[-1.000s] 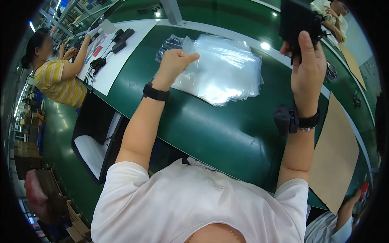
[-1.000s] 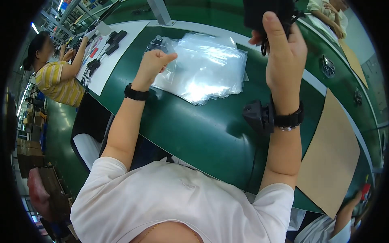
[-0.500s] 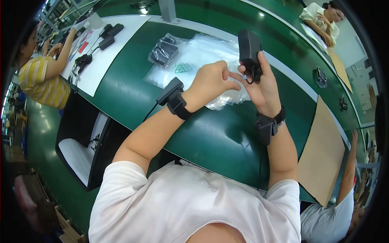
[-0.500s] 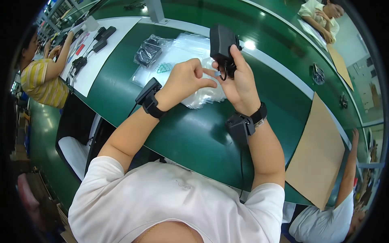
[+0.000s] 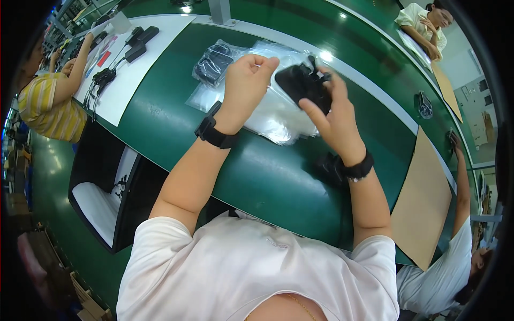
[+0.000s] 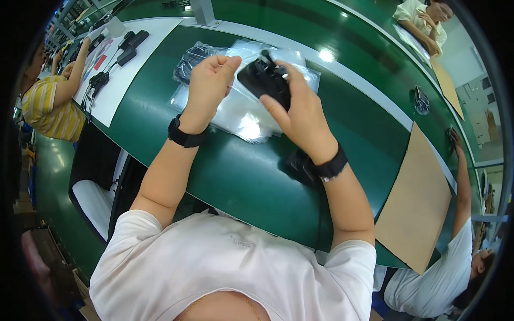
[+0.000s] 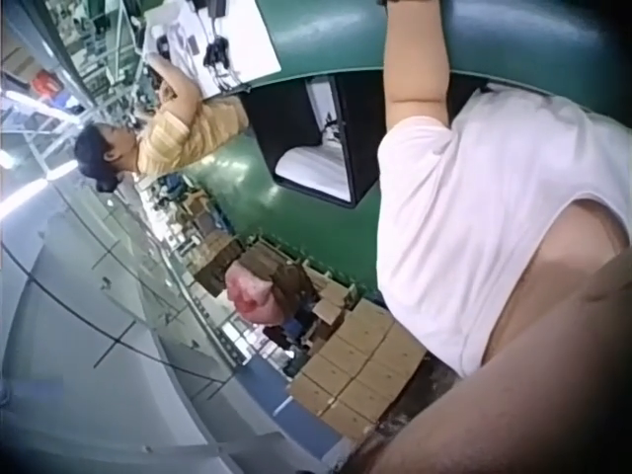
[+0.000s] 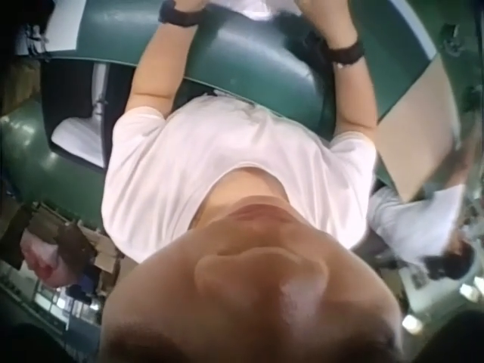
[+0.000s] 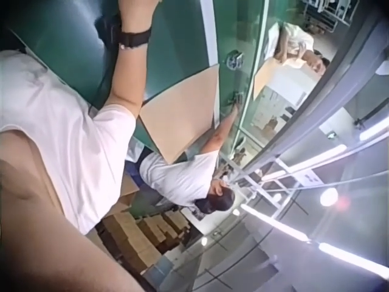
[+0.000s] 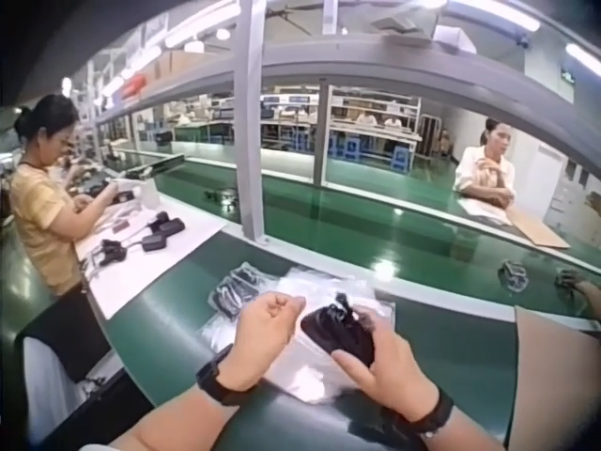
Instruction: The person picks up a power adapter and its cord, wraps the cord around the adapter, and slides them into a plastic bag. They then repeat the process with a second adapter and cord, placing the bagged unit on the table.
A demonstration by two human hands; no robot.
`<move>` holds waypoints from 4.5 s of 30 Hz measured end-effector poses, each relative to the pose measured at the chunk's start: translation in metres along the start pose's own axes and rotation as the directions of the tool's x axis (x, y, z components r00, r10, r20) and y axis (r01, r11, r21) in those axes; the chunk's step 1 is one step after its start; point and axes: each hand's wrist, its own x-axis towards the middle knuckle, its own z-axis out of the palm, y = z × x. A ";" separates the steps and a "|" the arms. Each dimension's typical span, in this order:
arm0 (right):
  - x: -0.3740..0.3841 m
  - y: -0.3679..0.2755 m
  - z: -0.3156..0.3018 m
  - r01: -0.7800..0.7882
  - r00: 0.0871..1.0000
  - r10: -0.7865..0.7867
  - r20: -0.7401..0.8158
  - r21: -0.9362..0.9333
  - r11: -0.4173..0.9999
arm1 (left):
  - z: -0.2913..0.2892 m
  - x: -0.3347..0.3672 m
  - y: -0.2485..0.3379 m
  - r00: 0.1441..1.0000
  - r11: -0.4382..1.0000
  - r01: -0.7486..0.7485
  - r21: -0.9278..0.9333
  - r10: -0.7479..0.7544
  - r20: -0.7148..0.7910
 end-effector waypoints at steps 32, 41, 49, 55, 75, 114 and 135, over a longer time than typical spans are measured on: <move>0.036 -0.018 -0.005 -0.072 0.933 0.346 -0.097 0.893 0.445 | 0.058 -0.043 0.036 0.702 0.743 -0.670 0.002 0.632 0.328; 0.039 -0.003 -0.007 -0.076 0.980 0.171 -0.105 0.594 0.801 | 0.017 0.004 0.064 0.734 0.696 -0.626 0.353 0.678 -0.035; 0.033 -0.024 0.004 -0.192 0.967 0.254 -0.004 0.642 0.742 | 0.006 0.020 0.040 0.813 0.718 -0.555 0.421 0.575 0.091; 0.034 -0.022 0.009 0.068 0.927 0.108 -0.358 0.446 0.893 | 0.035 -0.008 0.013 0.824 0.800 -0.566 0.198 0.549 0.138; 0.025 -0.004 0.040 0.120 0.985 -0.069 -0.160 0.339 0.933 | 0.023 -0.015 0.028 0.978 0.821 0.015 -0.570 0.107 0.180; 0.026 0.000 0.019 -0.275 0.960 0.151 0.234 0.710 0.649 | 0.006 0.003 0.010 0.982 0.533 0.159 -0.831 -0.002 0.187; 0.030 0.010 0.020 -0.060 0.920 0.239 -0.310 0.491 0.869 | 0.025 -0.012 0.008 0.877 0.568 0.391 -0.724 0.008 0.480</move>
